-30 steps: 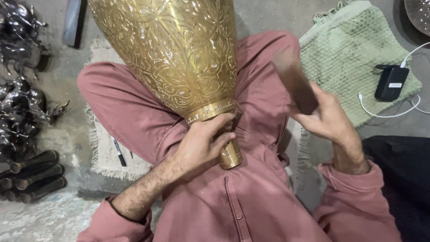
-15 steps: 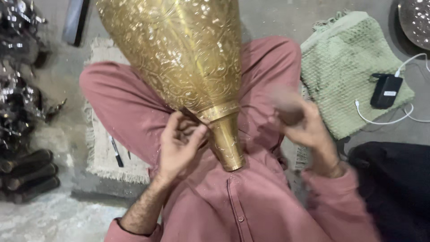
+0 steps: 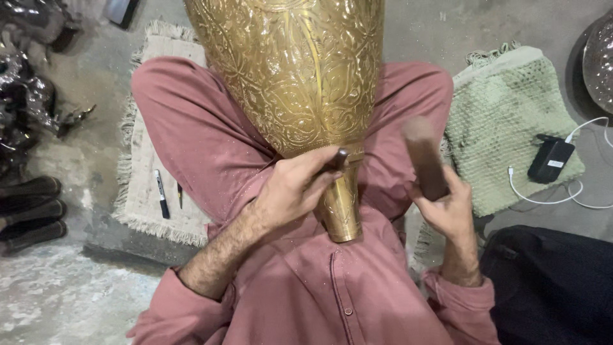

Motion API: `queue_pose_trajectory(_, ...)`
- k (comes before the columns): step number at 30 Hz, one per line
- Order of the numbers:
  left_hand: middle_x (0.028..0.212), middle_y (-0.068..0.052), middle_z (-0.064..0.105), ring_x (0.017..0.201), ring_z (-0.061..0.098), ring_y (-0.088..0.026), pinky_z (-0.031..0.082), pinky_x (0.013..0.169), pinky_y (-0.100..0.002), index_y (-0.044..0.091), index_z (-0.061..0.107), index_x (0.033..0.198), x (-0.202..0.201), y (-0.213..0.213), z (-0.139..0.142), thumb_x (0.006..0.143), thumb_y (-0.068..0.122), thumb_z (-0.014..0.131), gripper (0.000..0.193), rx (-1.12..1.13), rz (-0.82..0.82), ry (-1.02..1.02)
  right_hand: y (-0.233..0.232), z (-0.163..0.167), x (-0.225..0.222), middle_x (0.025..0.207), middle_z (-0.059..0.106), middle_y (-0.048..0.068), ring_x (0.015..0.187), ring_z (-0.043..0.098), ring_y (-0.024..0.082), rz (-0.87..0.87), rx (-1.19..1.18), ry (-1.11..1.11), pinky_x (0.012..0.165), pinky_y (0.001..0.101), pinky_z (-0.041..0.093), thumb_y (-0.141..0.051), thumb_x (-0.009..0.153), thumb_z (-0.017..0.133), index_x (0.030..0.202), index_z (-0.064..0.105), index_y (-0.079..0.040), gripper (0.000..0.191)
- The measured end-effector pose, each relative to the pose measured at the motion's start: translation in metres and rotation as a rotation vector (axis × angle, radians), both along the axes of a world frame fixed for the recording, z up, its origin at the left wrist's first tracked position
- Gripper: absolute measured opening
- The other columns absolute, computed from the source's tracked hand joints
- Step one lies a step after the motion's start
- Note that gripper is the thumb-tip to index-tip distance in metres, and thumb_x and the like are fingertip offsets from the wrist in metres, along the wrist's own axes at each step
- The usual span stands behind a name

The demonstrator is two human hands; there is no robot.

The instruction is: The person sits cross-legged and uses a chisel and hammer to engrave a decorative band around the neck of a large brass vase. The person repeatedly taps the chisel with the hammer to create a patterned border.

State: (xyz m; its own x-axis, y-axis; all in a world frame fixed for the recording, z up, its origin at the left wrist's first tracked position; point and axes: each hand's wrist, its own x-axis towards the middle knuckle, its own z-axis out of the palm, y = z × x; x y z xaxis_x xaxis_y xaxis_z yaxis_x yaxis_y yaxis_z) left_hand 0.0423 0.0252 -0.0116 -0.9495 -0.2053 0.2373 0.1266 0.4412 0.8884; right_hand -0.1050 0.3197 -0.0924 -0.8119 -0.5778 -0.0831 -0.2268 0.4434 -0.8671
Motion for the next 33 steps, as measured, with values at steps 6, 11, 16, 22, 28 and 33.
queue_pose_trajectory(6, 0.12, -0.017, 0.073, 0.11, 0.076, -0.03, 0.063, 0.095, -0.035, 0.005, 0.057, 0.138, -0.006, -0.003, 0.002, 0.099, 0.006, 0.072, 0.042, 0.008, -0.063, -0.014, -0.018, 0.022, -0.024, 0.091, 0.071, 0.02, 0.085, 0.072, 0.037, 0.192, 0.33, 0.283, 0.071, 0.042, 0.055, -0.013, 0.073, 0.083, 0.115, 0.068, -0.002, 0.046)
queue_pose_trajectory(11, 0.122, -0.017, 0.073, 0.108, 0.076, -0.03, 0.063, 0.095, -0.036, 0.003, 0.058, 0.139, -0.011, -0.007, 0.001, 0.098, 0.007, 0.071, 0.043, 0.001, -0.137, -0.043, -0.018, 0.044, -0.046, 0.087, 0.07, 0.02, 0.079, 0.069, 0.039, 0.281, 0.556, 0.471, 0.07, 0.0464, 0.053, -0.009, 0.07, 0.083, 0.11, 0.066, -0.002, 0.044)
queue_pose_trajectory(16, 0.123, -0.017, 0.073, 0.111, 0.076, -0.029, 0.062, 0.097, -0.035, 0.002, 0.059, 0.137, -0.012, -0.009, -0.001, 0.098, 0.005, 0.072, 0.041, 0.014, -0.137, 0.011, -0.01, 0.061, -0.058, 0.086, 0.065, 0.015, 0.075, 0.067, 0.022, 0.119, 0.269, 0.396, 0.073, 0.0334, 0.052, -0.005, 0.081, 0.077, 0.118, 0.065, -0.001, 0.039)
queue_pose_trajectory(22, 0.124, -0.018, 0.072, 0.113, 0.075, -0.029, 0.062, 0.096, -0.034, 0.0, 0.058, 0.136, -0.006, -0.005, -0.005, 0.095, 0.003, 0.075, 0.044, 0.091, -0.041, 0.031, -0.007, 0.049, -0.04, 0.091, 0.069, -0.001, 0.085, 0.065, 0.008, -0.06, -0.193, -0.144, 0.078, 0.0249, 0.052, -0.009, 0.092, 0.082, 0.118, 0.067, -0.003, 0.031)
queue_pose_trajectory(28, 0.124, -0.017, 0.072, 0.114, 0.074, -0.029, 0.062, 0.097, -0.035, 0.001, 0.059, 0.135, -0.003, 0.002, -0.009, 0.095, 0.0, 0.072, 0.042, 0.058, -0.024, 0.043, -0.009, 0.042, -0.038, 0.089, 0.07, 0.005, 0.078, 0.065, 0.015, 0.139, 0.131, 0.147, 0.072, 0.0304, 0.053, -0.012, 0.09, 0.08, 0.111, 0.066, -0.001, 0.028)
queue_pose_trajectory(33, 0.124, -0.016, 0.072, 0.114, 0.074, -0.03, 0.063, 0.096, -0.035, 0.003, 0.057, 0.138, -0.002, 0.005, -0.011, 0.097, 0.0, 0.073, 0.044, 0.048, -0.011, 0.04, -0.016, 0.044, -0.053, 0.083, 0.067, 0.018, 0.075, 0.068, 0.035, 0.297, 0.477, 0.423, 0.069, 0.0441, 0.053, -0.015, 0.077, 0.079, 0.107, 0.064, -0.003, 0.036)
